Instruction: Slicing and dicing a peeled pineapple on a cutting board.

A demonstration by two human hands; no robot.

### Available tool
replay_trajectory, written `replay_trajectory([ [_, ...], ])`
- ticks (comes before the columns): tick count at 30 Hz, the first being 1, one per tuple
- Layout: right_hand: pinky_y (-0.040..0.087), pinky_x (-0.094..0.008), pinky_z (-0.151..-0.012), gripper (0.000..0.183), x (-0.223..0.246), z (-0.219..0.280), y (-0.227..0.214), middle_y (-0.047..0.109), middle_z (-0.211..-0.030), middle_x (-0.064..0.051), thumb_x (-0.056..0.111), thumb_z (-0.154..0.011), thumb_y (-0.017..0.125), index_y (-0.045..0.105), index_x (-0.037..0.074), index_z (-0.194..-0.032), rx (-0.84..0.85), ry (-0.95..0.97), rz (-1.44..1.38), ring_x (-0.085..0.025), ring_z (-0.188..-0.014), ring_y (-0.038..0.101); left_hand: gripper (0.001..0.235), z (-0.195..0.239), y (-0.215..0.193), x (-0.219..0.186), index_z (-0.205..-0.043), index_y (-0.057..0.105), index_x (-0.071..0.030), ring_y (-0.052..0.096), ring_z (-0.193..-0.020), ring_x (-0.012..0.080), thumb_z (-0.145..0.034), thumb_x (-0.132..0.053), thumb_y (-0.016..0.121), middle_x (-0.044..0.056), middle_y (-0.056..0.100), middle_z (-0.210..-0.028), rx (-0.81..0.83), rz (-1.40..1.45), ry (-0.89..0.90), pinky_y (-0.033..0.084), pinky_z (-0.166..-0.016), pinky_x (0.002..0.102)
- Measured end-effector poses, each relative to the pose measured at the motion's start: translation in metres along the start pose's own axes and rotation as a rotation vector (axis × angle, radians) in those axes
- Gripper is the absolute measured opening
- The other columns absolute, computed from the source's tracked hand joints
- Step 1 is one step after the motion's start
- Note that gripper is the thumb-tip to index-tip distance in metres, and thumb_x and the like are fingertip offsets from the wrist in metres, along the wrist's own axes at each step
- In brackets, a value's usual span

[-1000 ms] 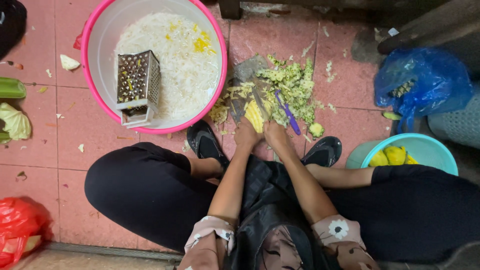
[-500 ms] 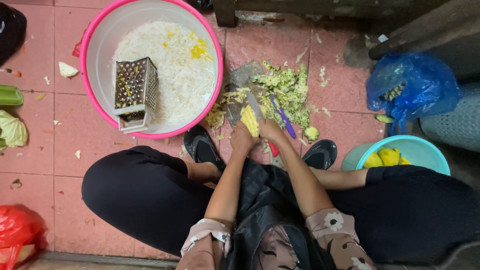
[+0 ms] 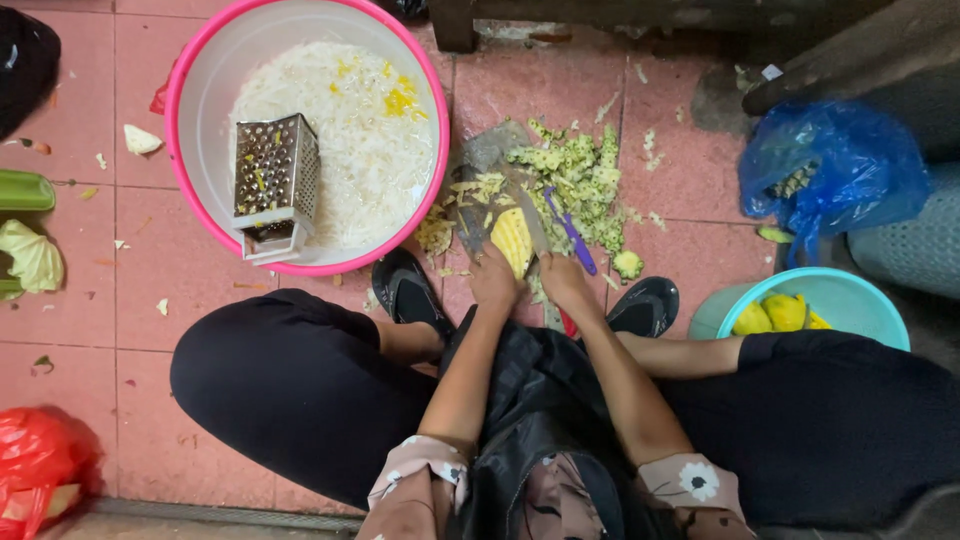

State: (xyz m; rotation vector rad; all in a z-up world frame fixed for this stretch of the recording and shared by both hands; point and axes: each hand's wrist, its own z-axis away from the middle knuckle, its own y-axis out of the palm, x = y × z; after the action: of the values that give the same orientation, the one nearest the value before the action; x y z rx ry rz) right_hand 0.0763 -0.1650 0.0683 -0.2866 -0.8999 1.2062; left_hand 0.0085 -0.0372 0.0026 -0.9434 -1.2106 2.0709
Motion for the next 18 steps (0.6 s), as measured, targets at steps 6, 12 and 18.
replay_trajectory([
  [6, 0.043, -0.063, -0.106, 0.063, 0.021, 0.03, -0.01, 0.069, -0.113, -0.035, 0.042, -0.102, 0.03, 0.068, -0.007, -0.114, 0.022, 0.087, -0.033, -0.052, -0.115, 0.062, 0.113, 0.008, -0.006, -0.005, -0.145, 0.028, 0.005, 0.056, -0.11, 0.0447, -0.062, -0.034, 0.094, 0.021, 0.048, -0.118, 0.044, -0.041, -0.014, 0.063, -0.077, 0.052],
  [12, 0.047, -0.063, -0.1, 0.063, 0.039, 0.048, -0.022, 0.069, -0.11, -0.035, 0.046, -0.104, 0.029, 0.062, -0.006, -0.118, 0.083, 0.133, 0.035, -0.051, -0.115, 0.064, 0.114, 0.01, -0.014, -0.005, -0.147, 0.025, 0.003, 0.055, -0.114, 0.0443, -0.063, -0.034, 0.094, 0.021, 0.047, -0.122, 0.101, -0.01, -0.022, 0.063, -0.081, 0.052],
  [18, 0.045, -0.07, -0.098, 0.059, 0.112, 0.089, -0.068, 0.062, -0.122, -0.04, 0.041, -0.104, 0.026, 0.051, -0.007, -0.128, 0.118, 0.247, 0.012, -0.056, -0.119, 0.059, 0.114, 0.009, 0.003, -0.002, -0.146, 0.027, 0.004, 0.055, -0.111, 0.0448, -0.061, -0.035, 0.093, 0.025, 0.048, -0.121, 0.027, -0.022, 0.004, 0.063, -0.077, 0.051],
])
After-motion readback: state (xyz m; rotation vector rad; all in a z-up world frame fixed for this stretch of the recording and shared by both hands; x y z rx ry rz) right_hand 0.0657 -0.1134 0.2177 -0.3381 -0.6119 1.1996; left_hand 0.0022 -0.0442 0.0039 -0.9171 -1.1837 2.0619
